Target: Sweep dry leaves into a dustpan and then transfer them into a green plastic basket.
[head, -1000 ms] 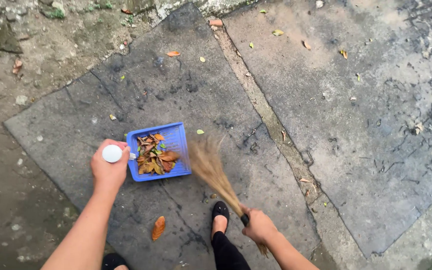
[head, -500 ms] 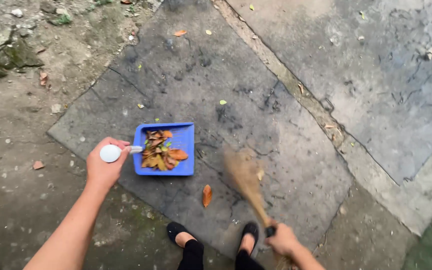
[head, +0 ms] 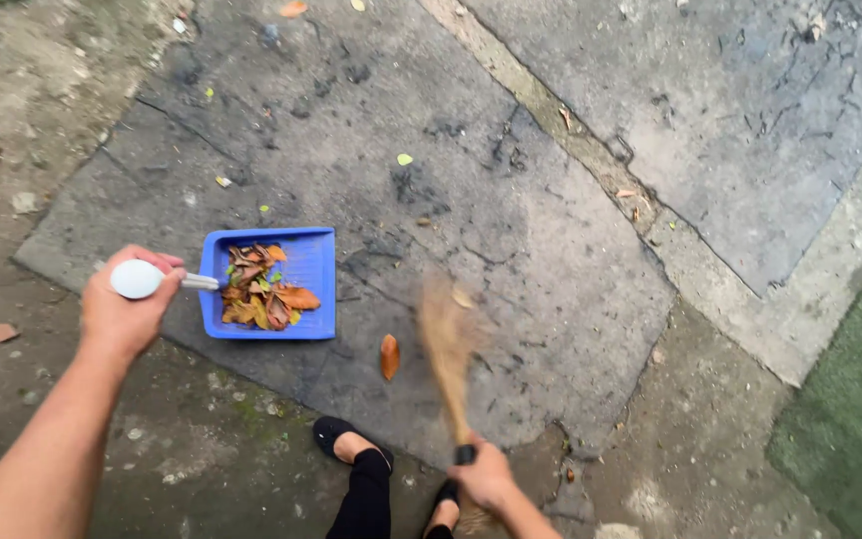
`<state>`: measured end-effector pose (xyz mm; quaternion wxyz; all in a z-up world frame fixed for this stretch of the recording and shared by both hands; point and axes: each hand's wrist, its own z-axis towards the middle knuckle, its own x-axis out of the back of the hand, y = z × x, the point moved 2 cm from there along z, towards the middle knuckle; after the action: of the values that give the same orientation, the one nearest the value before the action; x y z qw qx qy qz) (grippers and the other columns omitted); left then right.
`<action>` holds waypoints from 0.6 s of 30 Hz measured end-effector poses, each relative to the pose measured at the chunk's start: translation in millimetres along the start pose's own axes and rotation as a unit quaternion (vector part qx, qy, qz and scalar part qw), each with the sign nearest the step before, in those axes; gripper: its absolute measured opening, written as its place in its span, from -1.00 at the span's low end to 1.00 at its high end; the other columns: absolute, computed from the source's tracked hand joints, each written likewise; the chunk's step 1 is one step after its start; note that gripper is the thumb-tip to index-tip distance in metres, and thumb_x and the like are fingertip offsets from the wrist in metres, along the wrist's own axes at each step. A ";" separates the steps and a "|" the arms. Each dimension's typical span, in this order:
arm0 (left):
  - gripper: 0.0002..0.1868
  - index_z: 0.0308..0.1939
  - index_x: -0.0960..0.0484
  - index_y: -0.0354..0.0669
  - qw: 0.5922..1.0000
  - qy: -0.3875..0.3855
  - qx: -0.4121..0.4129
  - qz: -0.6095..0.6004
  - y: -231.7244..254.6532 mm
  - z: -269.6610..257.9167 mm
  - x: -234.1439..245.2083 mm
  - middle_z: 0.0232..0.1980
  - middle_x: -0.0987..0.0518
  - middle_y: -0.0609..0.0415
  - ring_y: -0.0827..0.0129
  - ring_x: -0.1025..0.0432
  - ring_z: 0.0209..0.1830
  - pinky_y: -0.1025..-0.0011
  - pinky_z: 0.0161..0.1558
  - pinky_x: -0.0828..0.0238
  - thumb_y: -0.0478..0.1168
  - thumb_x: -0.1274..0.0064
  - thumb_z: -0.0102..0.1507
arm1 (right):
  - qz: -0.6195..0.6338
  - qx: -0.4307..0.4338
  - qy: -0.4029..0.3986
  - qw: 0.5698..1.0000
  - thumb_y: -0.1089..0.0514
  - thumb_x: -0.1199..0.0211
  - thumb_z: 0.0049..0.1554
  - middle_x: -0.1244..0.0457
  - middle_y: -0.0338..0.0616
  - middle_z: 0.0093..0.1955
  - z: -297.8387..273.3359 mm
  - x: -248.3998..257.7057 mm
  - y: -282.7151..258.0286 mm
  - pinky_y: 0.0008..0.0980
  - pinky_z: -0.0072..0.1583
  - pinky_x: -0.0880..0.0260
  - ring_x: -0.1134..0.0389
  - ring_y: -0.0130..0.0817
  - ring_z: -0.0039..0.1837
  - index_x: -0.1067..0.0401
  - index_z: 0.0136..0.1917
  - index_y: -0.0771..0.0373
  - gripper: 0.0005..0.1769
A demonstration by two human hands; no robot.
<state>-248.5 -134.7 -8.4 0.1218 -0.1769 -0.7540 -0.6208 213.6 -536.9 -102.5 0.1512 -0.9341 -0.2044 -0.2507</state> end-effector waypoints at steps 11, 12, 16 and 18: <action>-0.85 -0.21 -0.52 -0.20 1.000 -0.013 -0.010 -0.002 0.3 0.2 16.0 0.01 -0.69 0.07 0.50 -0.52 0.00 0.47 0.04 -0.45 -0.42 -0.18 0.25 | 0.199 -0.061 -0.125 0.970 0.19 -0.41 -0.21 -0.40 0.06 -0.04 -79.8 -93.4 23.6 -0.33 0.12 -0.47 -0.45 -0.25 0.00 -0.44 0.37 0.24 -0.18; -0.86 -0.22 -0.52 -0.20 1.000 -0.009 -0.003 0.001 1.0 -0.8 16.7 0.00 -0.69 0.06 0.48 -0.52 -0.01 0.46 0.03 -0.45 -0.44 -0.16 0.24 | 0.197 -0.046 -0.128 0.971 0.23 -0.45 -0.18 -0.31 -0.07 0.02 -76.1 -112.2 9.6 -0.42 0.16 -0.41 -0.39 -0.34 0.07 -0.43 0.40 0.21 -0.17; -0.87 -0.23 -0.52 -0.20 1.000 -0.007 0.008 -0.021 5.1 -7.6 23.2 -0.01 -0.70 0.06 0.48 -0.53 -0.01 0.47 0.03 -0.46 -0.45 -0.13 0.22 | 0.296 0.008 -0.200 0.934 0.35 -0.32 -0.13 -0.30 -0.23 -0.05 -151.3 -55.5 -136.3 -0.55 0.11 -0.30 -0.33 -0.42 0.05 -0.37 0.47 0.13 -0.14; -0.87 -0.22 -0.53 -0.19 1.000 0.006 0.012 -0.013 11.4 -13.2 27.9 -0.01 -0.70 0.07 0.48 -0.53 -0.02 0.47 0.03 -0.46 -0.45 -0.13 0.23 | 0.325 0.034 -0.192 0.925 0.38 -0.30 -0.14 -0.30 -0.26 -0.04 -149.8 -55.6 -125.2 -0.56 0.09 -0.30 -0.32 -0.43 0.03 -0.34 0.47 0.12 -0.13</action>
<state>-269.5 -142.5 15.7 0.1204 -0.1623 -0.7629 -0.6142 51.4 -502.5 14.7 0.2138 -0.9738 0.0771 0.0036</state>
